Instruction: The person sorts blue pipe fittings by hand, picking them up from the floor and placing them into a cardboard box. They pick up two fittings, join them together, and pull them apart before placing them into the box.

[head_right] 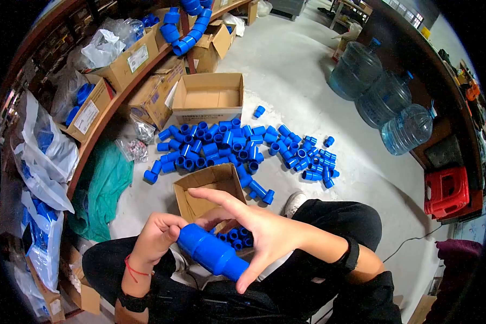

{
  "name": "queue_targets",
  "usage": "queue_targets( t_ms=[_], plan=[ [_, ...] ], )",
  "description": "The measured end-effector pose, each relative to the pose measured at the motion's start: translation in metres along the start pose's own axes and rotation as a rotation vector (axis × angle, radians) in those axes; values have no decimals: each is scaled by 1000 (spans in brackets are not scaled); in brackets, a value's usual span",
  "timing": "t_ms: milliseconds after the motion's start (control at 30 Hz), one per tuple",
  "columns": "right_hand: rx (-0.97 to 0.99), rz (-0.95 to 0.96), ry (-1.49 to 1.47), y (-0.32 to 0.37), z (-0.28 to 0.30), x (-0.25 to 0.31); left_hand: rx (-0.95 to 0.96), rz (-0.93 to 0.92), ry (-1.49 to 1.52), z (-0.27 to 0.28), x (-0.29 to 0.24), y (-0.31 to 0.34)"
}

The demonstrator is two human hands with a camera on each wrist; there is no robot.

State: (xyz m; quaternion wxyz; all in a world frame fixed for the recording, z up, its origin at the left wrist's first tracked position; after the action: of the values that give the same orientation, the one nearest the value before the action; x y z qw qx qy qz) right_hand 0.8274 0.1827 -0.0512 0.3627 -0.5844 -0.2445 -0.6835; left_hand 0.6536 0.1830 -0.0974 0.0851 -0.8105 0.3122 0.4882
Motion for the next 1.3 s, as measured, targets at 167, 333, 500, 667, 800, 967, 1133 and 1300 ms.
queue_targets(
  t_ms=[167,333,500,667,800,967,1133,1300],
  plan=[
    [-9,-34,5,0,-2,-2,-1,50,42,-1,2,-1],
    [-14,-55,-37,1,-6,-4,26,67,72,3,6,-2],
    [-9,-38,-44,1,-11,-2,-11,62,66,-1,2,-2],
    [-36,1,9,1,-12,-3,9,93,80,1,5,-2],
    [-51,-6,-2,1,-13,-4,20,117,83,0,3,-3],
    [-91,-31,-67,1,-15,-8,-25,119,58,4,9,-3],
    [-135,-106,-129,1,-13,-12,-102,122,-24,8,11,-6],
    [-289,-313,-306,3,-14,-32,-262,144,-64,9,13,-11]
  ],
)
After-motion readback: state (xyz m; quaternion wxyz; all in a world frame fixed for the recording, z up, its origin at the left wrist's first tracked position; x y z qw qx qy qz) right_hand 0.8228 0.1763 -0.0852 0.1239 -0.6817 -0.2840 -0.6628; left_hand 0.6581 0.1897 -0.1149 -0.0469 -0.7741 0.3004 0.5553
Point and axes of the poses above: each hand's wrist, its own y-axis away from the middle knuckle, its own z-axis out of the back of the hand, x = y × z, the point moved 3 cm from there along -y, towards the middle knuckle, and after that the axes turned 11 degrees about y, right-handed, at the moved point
